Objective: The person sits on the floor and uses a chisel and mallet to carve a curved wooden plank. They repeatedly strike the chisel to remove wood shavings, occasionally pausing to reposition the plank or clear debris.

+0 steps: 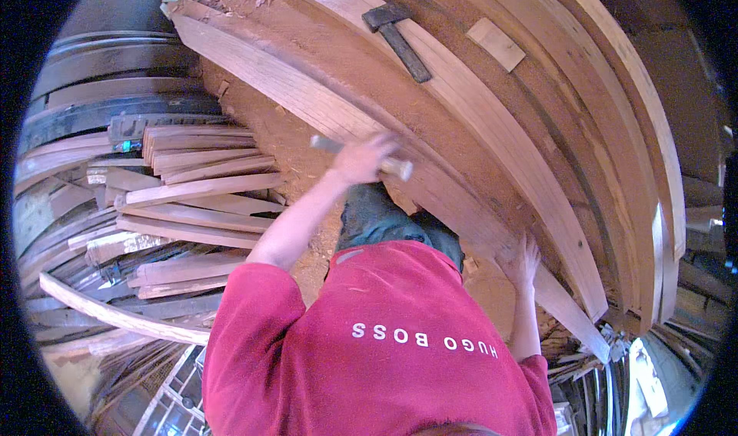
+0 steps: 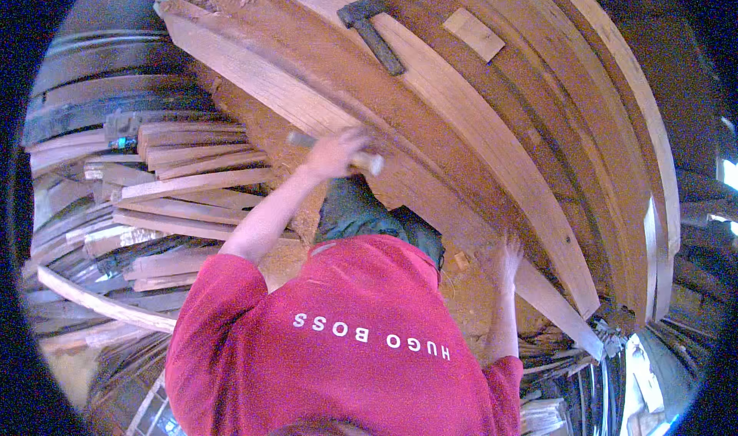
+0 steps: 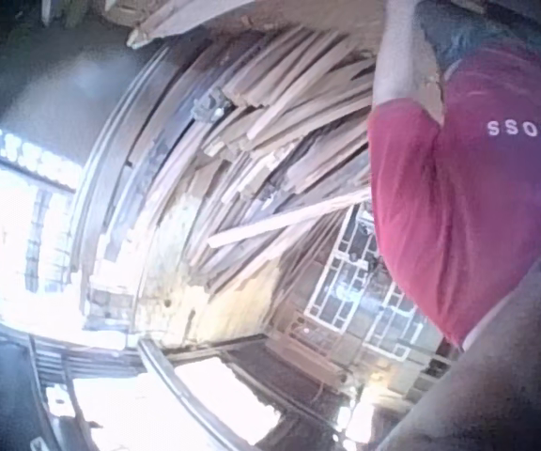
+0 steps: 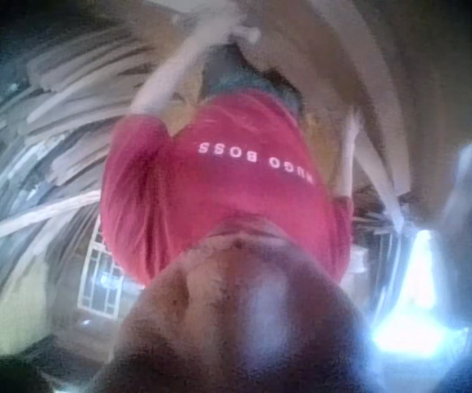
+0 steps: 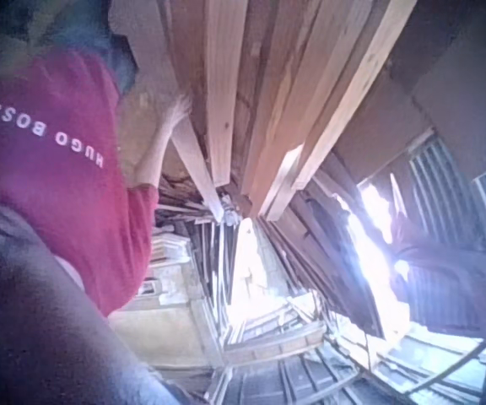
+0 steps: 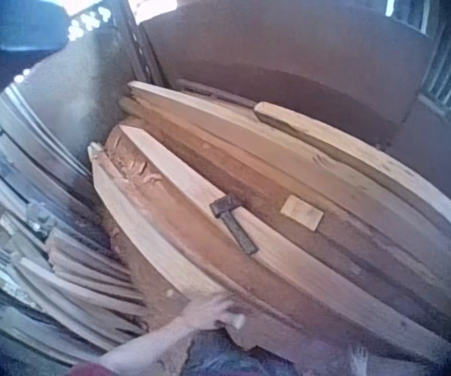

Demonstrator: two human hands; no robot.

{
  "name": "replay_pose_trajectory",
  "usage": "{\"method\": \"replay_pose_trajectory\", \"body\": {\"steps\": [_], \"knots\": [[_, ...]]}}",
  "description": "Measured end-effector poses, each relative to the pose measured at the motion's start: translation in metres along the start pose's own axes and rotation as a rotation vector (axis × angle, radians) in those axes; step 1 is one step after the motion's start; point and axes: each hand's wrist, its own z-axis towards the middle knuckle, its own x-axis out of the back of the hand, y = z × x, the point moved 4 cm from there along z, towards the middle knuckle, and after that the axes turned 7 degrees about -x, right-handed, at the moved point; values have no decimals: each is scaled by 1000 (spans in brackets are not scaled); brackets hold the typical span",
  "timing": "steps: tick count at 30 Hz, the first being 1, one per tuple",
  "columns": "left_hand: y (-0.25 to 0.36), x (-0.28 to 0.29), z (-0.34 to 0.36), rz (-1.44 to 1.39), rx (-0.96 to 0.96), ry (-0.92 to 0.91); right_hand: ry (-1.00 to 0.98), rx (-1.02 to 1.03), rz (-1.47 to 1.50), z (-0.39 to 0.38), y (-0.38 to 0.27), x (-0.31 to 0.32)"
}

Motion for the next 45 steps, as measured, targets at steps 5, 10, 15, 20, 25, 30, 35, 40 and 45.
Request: {"method": "replay_pose_trajectory", "body": {"steps": [5,10,15,20,25,30,35,40,45], "knots": [[-186,101,-81,42,702,528,165,214,371,71,-208,67],[-460,209,-166,-159,1188,942,130,500,433,164,-497,126],[-666,221,-185,-773,1263,1299,133,561,393,232,-729,136],[-742,227,-186,-1111,1205,1220,26,357,140,259,-830,103],[-744,227,-202,-1159,1094,1207,47,348,109,244,-849,100],[-745,216,-260,-1121,1030,1113,11,346,190,209,-861,90],[-737,220,-310,-1124,1149,897,101,410,204,186,-870,85],[-701,229,-320,-1120,1226,961,207,411,243,160,-868,83],[-678,226,-322,-1204,1162,1076,207,411,279,143,-866,68]]}}
